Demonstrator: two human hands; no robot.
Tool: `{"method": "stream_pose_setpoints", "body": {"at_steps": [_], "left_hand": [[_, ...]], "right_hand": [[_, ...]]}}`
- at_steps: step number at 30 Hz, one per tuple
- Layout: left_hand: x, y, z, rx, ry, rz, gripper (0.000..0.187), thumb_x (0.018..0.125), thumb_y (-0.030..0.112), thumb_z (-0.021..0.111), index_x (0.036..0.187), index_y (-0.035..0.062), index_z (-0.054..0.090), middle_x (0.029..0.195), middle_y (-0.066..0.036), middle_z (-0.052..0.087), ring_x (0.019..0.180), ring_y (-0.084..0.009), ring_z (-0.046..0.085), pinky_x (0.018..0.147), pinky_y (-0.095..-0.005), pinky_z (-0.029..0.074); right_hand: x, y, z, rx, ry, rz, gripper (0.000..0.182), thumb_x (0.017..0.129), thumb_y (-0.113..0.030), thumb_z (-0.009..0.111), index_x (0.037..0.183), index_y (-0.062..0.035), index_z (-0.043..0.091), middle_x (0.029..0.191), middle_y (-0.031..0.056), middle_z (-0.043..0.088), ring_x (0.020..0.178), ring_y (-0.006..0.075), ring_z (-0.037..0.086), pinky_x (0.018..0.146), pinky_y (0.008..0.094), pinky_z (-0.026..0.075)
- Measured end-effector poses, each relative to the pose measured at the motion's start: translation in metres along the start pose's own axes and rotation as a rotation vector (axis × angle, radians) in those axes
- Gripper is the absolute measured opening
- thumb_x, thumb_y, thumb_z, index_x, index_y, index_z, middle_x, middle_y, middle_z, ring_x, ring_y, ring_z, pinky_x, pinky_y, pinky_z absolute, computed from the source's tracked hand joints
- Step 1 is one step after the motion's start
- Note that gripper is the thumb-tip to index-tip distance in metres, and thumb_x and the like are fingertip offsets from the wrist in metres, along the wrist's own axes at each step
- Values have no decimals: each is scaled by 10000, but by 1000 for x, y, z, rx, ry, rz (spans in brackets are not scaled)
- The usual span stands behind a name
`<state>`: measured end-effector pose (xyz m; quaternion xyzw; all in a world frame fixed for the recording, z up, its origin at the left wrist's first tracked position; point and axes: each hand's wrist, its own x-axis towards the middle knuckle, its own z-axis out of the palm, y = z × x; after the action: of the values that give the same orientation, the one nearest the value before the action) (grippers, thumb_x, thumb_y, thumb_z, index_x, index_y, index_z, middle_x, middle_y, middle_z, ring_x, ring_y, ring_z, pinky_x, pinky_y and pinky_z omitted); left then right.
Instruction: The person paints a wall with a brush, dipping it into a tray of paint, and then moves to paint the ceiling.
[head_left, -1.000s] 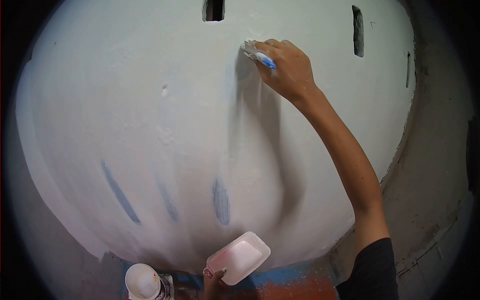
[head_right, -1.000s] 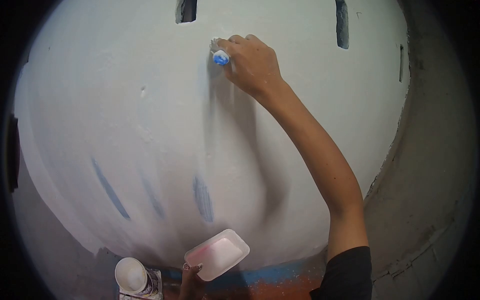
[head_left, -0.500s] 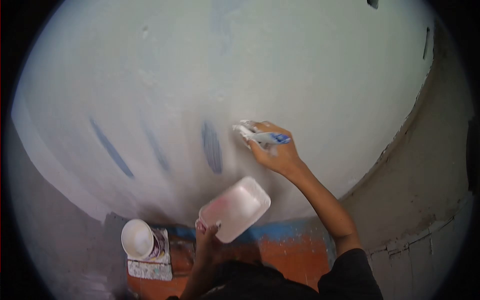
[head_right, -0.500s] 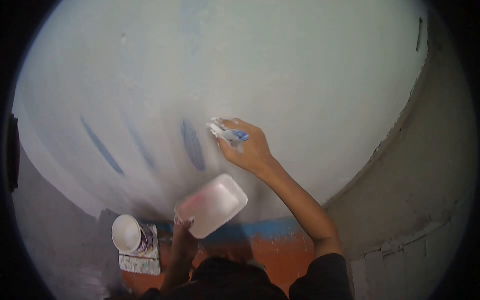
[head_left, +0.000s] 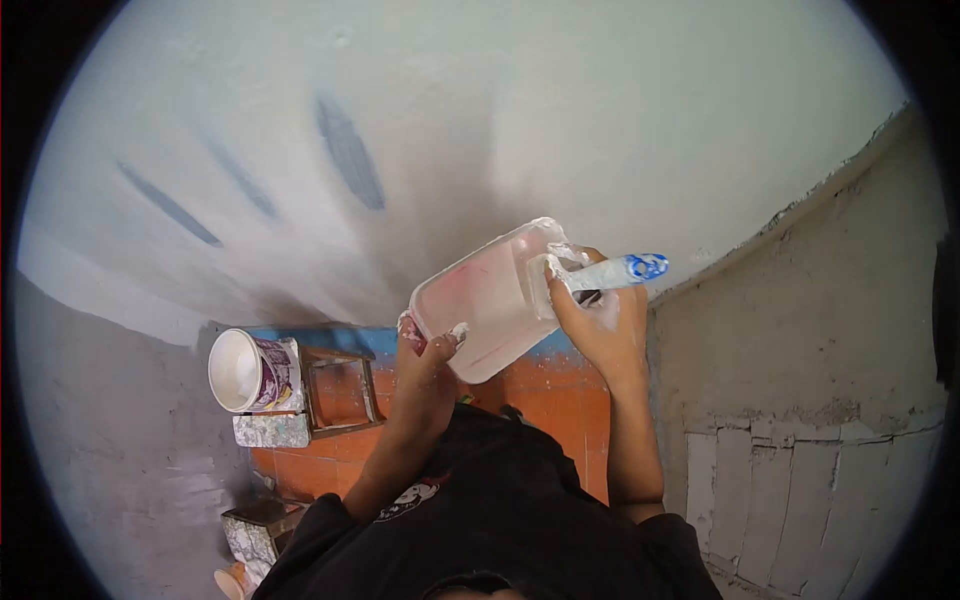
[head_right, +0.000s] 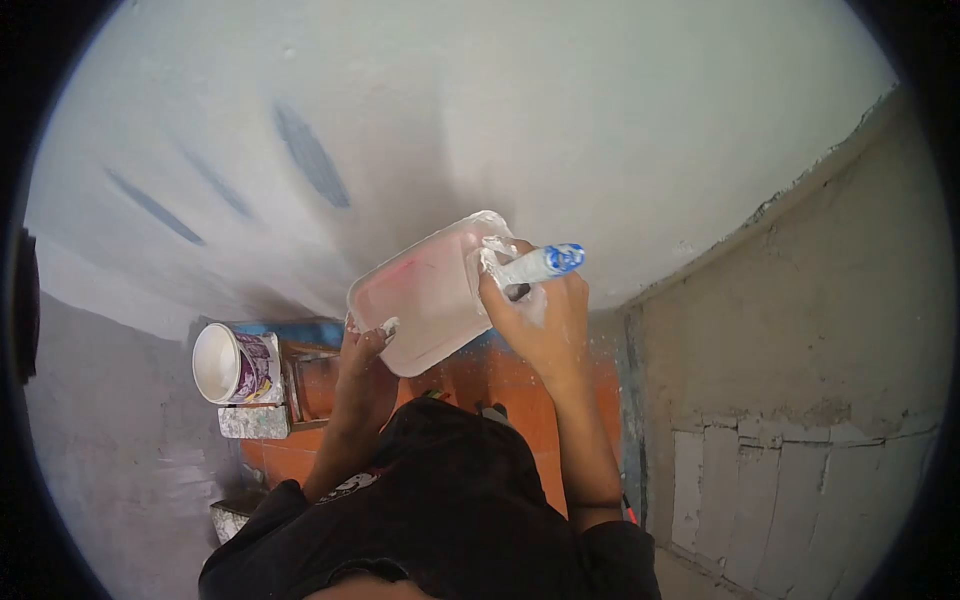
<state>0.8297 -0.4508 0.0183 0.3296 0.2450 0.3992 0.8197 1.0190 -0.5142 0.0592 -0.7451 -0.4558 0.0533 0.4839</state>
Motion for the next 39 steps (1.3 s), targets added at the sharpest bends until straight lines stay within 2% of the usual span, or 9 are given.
{"method": "stream_pose_setpoints", "body": {"at_steps": [7, 10, 13, 16, 17, 23, 29, 35, 39], "left_hand": [[-5, -34, 33, 75, 0, -55, 577, 847, 101, 660, 1352, 18, 395, 1259, -114, 537, 1178, -197, 553, 1010, -373, 471], [-5, -48, 42, 80, 5, -59, 565, 849, 96, 646, 1351, 15, 400, 1260, -114, 536, 1169, -194, 554, 1003, -368, 469], [-5, -55, 56, 74, -39, -65, 560, 851, 103, 634, 1353, 11, 406, 1267, -118, 533, 1174, -198, 550, 1011, -370, 460], [-7, -63, 70, 85, -22, -86, 572, 848, 124, 638, 1358, 6, 409, 1271, -121, 531, 1188, -203, 542, 1021, -373, 449], [-11, -65, 73, 92, -6, -93, 578, 847, 133, 641, 1360, 4, 409, 1272, -121, 531, 1192, -204, 539, 1024, -373, 446], [-13, -88, 82, 105, -41, -111, 601, 833, 127, 657, 1364, -1, 408, 1270, -115, 537, 1196, -208, 537, 1023, -370, 437], [-13, -98, 88, 137, -44, -101, 605, 822, 132, 668, 1356, -3, 418, 1239, -117, 557, 1169, -206, 553, 1022, -363, 436], [-15, -90, 94, 53, -69, -164, 610, 832, 139, 679, 1364, 0, 414, 1235, -109, 561, 1174, -196, 549, 1022, -354, 428], [-8, -90, 86, 63, -55, -66, 636, 838, 166, 686, 1379, 5, 393, 1264, -110, 547, 1168, -211, 567, 961, -377, 497]], "right_hand": [[-4, 42, -23, -221, -105, -13, 305, 781, -205, 720, 1049, -59, 721, 703, 135, 664, 645, 317, 655, 598, 386, 502], [-4, 54, -42, -237, 19, -86, 280, 822, -157, 720, 1073, -33, 708, 699, 91, 672, 612, 236, 650, 578, 342, 488], [-10, 86, -55, 321, 122, 162, 254, 877, -118, 722, 1093, 13, 689, 766, 23, 668, 631, 119, 608, 571, 269, 464], [-15, 99, -70, 616, 349, 211, 236, 878, -72, 729, 1072, 56, 689, 856, 51, 685, 781, 68, 611, 678, 234, 504], [-21, 106, -76, 674, 356, 280, 241, 900, -67, 713, 1095, 68, 674, 881, 51, 672, 735, 64, 600, 612, 210, 475], [-23, 132, -97, 810, 511, 443, 280, 891, -107, 743, 1111, 49, 669, 780, 7, 617, 593, 30, 498, 466, 205, 346], [-14, 161, -106, 746, 589, 477, 277, 908, -157, 733, 1102, 31, 672, 767, -17, 596, 592, 37, 475, 479, 221, 352], [1, 177, -103, 766, 599, 496, 324, 900, -221, 754, 1138, -23, 660, 891, -15, 619, 706, 56, 510, 554, 230, 374], [49, 129, -127, 845, 535, 277, 360, 884, -185, 767, 1187, -42, 637, 974, 6, 639, 755, 63, 543, 577, 223, 397]]}}
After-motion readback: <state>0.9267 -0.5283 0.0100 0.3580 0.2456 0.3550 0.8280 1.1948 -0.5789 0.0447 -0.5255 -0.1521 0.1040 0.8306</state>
